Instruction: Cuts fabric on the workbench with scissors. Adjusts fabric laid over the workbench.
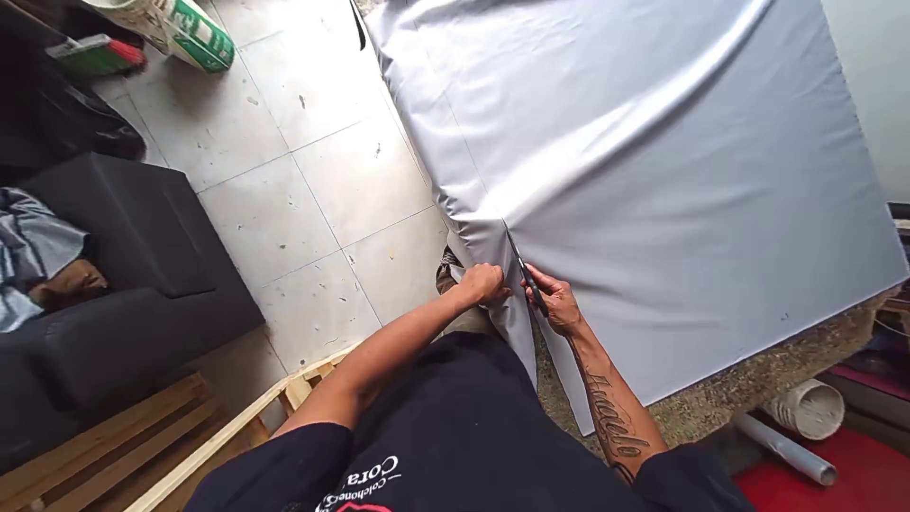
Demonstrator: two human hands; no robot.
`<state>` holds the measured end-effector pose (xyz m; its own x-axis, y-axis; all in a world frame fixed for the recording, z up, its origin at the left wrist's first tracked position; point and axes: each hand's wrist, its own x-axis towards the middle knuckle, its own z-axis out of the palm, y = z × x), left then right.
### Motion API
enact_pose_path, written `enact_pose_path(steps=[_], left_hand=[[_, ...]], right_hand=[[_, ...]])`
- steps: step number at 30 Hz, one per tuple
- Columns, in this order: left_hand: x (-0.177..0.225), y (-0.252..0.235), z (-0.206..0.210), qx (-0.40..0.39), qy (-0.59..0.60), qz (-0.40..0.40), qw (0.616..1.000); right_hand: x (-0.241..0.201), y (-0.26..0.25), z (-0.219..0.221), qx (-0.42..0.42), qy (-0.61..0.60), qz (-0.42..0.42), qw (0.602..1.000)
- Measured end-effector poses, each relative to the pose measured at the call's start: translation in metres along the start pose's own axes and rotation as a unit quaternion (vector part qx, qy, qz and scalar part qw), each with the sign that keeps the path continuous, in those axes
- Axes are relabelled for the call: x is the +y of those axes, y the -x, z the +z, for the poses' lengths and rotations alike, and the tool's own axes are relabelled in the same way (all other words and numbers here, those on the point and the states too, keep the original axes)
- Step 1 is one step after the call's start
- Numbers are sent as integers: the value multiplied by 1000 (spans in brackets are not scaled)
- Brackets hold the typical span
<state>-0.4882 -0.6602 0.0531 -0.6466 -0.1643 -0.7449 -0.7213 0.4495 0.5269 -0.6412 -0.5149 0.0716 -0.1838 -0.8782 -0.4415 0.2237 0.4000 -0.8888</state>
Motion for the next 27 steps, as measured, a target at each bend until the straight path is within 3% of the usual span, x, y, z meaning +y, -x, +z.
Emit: enact_pose_path(steps=[10,21,27], left_hand=[[-9,-13,-13,-81,-14,82,993],[-13,-16,-11,-83,1,98,992],[-7,-15,-21,-128,8,64,990]], right_hand=[[-22,-45,11,-15,-8,-3,1000],[-33,-87,34,-10,-44,-23,999],[-53,-130,43,-23,-34,-47,998]])
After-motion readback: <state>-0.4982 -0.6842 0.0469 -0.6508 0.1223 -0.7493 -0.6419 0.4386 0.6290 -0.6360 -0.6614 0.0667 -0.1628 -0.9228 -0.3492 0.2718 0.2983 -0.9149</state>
